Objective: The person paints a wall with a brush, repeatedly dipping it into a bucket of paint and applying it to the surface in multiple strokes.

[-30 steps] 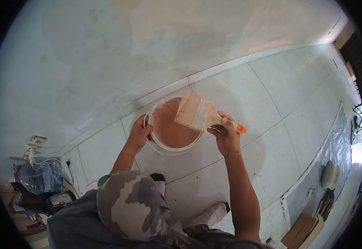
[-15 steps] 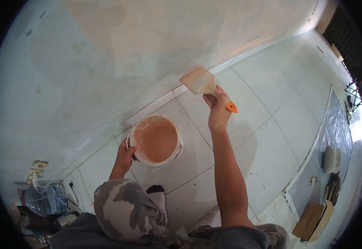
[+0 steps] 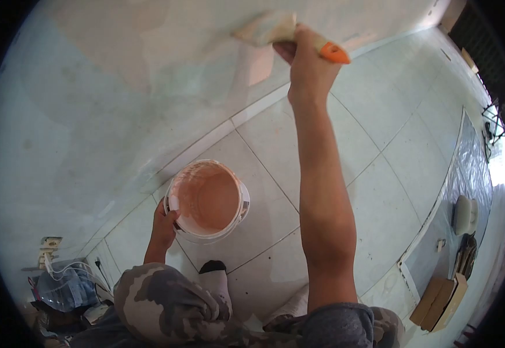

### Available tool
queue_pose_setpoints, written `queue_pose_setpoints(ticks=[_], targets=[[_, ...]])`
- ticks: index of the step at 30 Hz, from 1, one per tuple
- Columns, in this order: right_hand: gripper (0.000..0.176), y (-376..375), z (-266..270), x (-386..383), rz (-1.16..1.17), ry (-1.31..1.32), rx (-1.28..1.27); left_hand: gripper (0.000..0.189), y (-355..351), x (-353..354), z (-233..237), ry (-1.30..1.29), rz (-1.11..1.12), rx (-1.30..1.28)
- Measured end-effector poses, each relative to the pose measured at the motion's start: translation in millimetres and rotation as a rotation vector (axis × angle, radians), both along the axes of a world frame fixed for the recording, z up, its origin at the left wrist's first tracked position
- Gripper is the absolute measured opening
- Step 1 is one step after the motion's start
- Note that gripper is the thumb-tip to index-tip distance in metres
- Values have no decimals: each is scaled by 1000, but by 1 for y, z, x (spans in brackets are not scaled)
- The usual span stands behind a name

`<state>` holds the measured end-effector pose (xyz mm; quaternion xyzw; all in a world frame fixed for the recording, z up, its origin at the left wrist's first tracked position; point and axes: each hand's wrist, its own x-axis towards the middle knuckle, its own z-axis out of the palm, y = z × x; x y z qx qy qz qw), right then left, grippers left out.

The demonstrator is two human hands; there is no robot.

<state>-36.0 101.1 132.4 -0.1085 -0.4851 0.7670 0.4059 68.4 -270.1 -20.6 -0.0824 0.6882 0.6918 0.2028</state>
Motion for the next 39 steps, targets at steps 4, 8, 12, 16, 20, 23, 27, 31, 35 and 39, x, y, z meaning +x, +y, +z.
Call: queue_pose_setpoints(ticks=[4, 8, 12, 16, 20, 23, 27, 31, 35, 39], targets=[[29, 15, -3, 23, -56, 111, -49, 36, 0, -3, -1, 18, 8, -36], [30, 24, -82, 30, -96, -112, -92, 38, -1, -2, -2, 29, 1, -27], [28, 4, -137, 12, -136, -214, -252, 41, -2, -1, -4, 54, -14, -19], [26, -2, -134, -12, -118, -297, -222, 44, 0, -1, 0, 40, 9, 0], [23, 9, -63, -28, -70, -111, -90, 49, -4, -1, -5, -2, 21, 2], [25, 31, 11, -24, -98, 66, 41, 53, -2, 0, -3, -12, 45, 66], [30, 45, 54, -13, -55, 264, -9, 56, -4, -2, -8, 6, 43, 102], [27, 58, -13, -17, 17, 379, -152, 54, 0, 0, -1, -8, 51, 71], [34, 57, -97, 2, -99, 152, -294, 54, -3, 0, -4, -2, 39, 62], [31, 57, -146, 1, -232, -138, -202, 55, -3, -1, -5, -14, 51, 49]])
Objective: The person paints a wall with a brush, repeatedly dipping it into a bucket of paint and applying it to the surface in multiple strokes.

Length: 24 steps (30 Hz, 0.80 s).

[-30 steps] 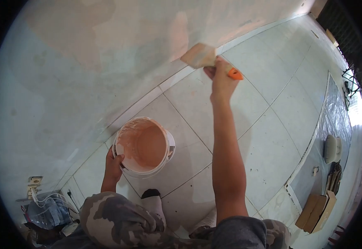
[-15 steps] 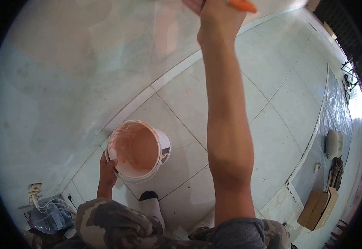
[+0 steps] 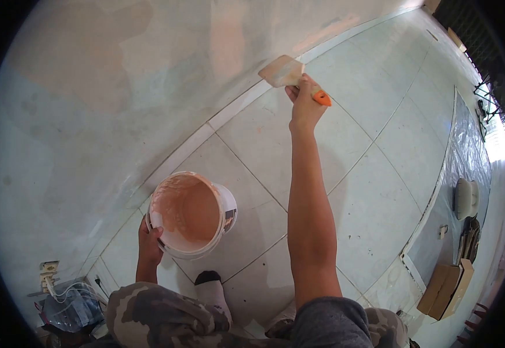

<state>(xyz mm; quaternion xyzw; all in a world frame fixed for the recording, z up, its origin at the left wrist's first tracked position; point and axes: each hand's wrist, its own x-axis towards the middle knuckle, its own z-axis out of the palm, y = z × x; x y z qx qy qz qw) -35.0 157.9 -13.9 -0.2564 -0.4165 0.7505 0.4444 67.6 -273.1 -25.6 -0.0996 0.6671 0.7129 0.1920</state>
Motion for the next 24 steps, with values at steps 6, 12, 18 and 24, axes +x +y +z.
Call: queue_pose_setpoints(ticks=[6, 12, 18, 24], targets=[[28, -7, 4, -33, 1, -154, 19, 57, -2, 0, 1, -33, 21, -28], [22, 27, 112, -45, 98, 295, 260, 60, -3, 3, 2, -45, 1, -21], [26, 40, 121, -6, 85, 468, 144, 59, -2, 1, 2, -4, 16, 21], [32, 41, 14, -11, -89, 83, 148, 57, 0, 1, 4, -7, 2, -38]])
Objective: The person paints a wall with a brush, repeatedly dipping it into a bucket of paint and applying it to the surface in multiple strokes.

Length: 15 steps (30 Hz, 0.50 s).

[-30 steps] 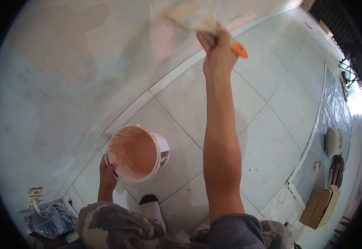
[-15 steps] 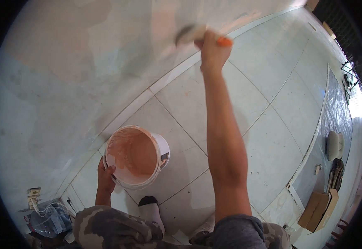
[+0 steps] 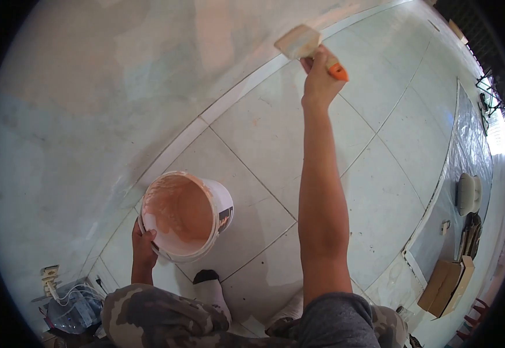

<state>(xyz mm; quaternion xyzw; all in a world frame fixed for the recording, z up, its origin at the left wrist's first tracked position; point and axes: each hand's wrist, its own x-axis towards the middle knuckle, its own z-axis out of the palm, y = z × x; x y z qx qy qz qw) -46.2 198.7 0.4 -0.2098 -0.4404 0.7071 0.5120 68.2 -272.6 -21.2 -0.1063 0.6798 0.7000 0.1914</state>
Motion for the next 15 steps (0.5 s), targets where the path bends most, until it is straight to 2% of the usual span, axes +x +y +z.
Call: queue_pose_setpoints(ticks=[7, 10, 11, 12, 14, 15], targets=[[26, -27, -49, -30, -149, -125, 122, 58, -2, 0, -4, 2, -5, 27], [25, -40, -71, -45, -125, -159, 203, 58, 0, 0, -2, 7, 10, 29], [23, -52, -77, -47, -108, -170, 281, 58, 2, 1, -1, 12, 20, 37], [23, -71, -68, -36, 11, -249, 240, 58, 1, 2, -1, 8, 18, 39], [23, -105, -61, -19, 143, -58, 44, 58, 0, 1, -3, 27, 0, 52], [26, -123, -52, -1, 222, -93, 34, 58, 1, -2, -5, 26, -11, 60]])
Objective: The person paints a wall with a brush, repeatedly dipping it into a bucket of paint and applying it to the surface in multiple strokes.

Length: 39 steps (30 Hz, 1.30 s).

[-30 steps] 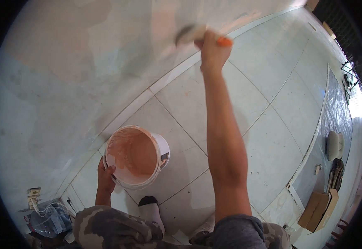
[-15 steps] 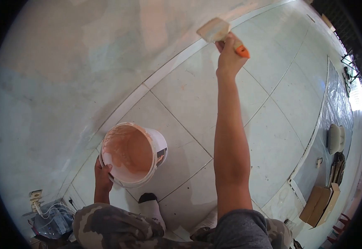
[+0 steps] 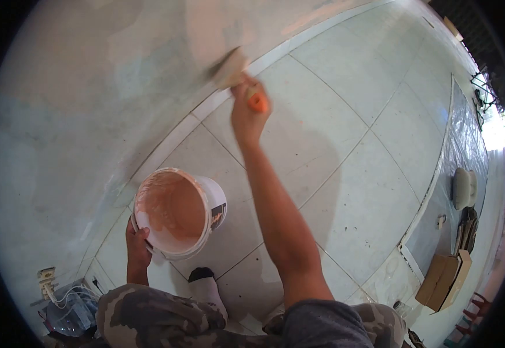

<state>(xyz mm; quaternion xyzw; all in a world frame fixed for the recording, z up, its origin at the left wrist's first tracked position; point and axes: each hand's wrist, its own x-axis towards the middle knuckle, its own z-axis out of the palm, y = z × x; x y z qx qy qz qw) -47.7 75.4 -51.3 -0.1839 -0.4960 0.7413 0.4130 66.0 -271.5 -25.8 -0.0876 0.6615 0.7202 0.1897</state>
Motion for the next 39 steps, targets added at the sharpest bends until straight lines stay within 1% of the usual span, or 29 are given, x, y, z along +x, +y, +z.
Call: queue_pose_setpoints(ticks=[1, 2, 5, 6, 7, 8, 10, 11, 12, 13, 14, 15, 16, 17, 18, 20, 21, 23, 24, 26, 27, 29, 30, 31, 32, 33, 35, 37, 39], targets=[[30, -17, 18, 20, 68, -46, -62, 58, 0, 0, -1, -3, 6, -2], [27, -32, 37, 35, 40, -47, -132, 57, -2, 2, 0, -7, 15, -8], [26, -47, 79, 76, 115, -6, -93, 53, 7, 3, 10, -9, 51, -69], [25, -42, 94, 85, 135, -11, -29, 53, 8, 2, 10, -9, 78, -70], [24, -35, 108, 95, 166, -18, 33, 49, 9, 0, 8, 49, 29, -103], [22, -27, 124, 102, 203, -41, 156, 45, 6, 2, 10, 97, -8, -147], [17, -22, 160, 116, 331, -113, 364, 36, 10, 3, 23, 60, -63, -237], [14, -23, 176, 121, 406, -143, 471, 31, 18, 4, 28, 76, -50, -188], [14, -25, 183, 128, 448, -141, 463, 25, 25, 7, 33, 93, -46, -135], [12, -26, 190, 135, 655, -180, 592, 25, 28, 8, 36, 92, -18, -139], [10, -29, 194, 140, 852, -220, 728, 29, 33, 8, 39, 87, -56, -137], [11, -33, 195, 144, 965, -319, 779, 32, 37, 9, 42, 82, -102, -131], [12, -37, 189, 145, 998, -306, 895, 32, 41, 9, 45, 83, -97, -121], [13, -42, 179, 145, 1027, -291, 1013, 25, 44, 9, 49, 117, -136, -111], [13, -45, 168, 144, 1027, -297, 1021, 19, 48, 9, 50, 148, -175, -103], [15, -51, 147, 144, 1050, -542, 1040, 17, 55, 12, 57, 150, -192, -141], [15, -54, 136, 145, 1049, -545, 1040, 16, 58, 14, 60, 152, -211, -189], [13, -61, 114, 146, 922, -643, 877, 16, 65, 17, 69, 152, -198, -188], [13, -66, 103, 148, 922, -646, 872, 16, 68, 20, 72, 151, -185, -185], [14, -74, 85, 150, 779, -633, 826, 15, 73, 24, 73, 150, -165, -167], [14, -75, 78, 149, 772, -633, 830, 14, 75, 24, 73, 153, -139, -148], [15, -77, 70, 147, 762, -475, 946, 14, 76, 25, 73, 168, -164, -172], [15, -79, 70, 146, 762, -474, 946, 14, 75, 26, 73, 179, -188, -200], [15, -81, 71, 144, 817, -536, 943, 14, 74, 26, 70, 180, -188, -201], [16, -82, 71, 143, 871, -600, 939, 24, 71, 25, 63, 238, -204, -249], [16, -85, 70, 142, 871, -601, 938, 38, 70, 25, 61, 296, -222, -296], [16, -88, 70, 139, 908, -658, 996, 37, 72, 27, 65, 265, -226, -280], [15, -88, 64, 140, 901, -614, 969, 37, 74, 27, 70, 236, -229, -270], [13, -88, 66, 140, 900, -564, 941, 14, 76, 27, 73, 208, -212, -247]])
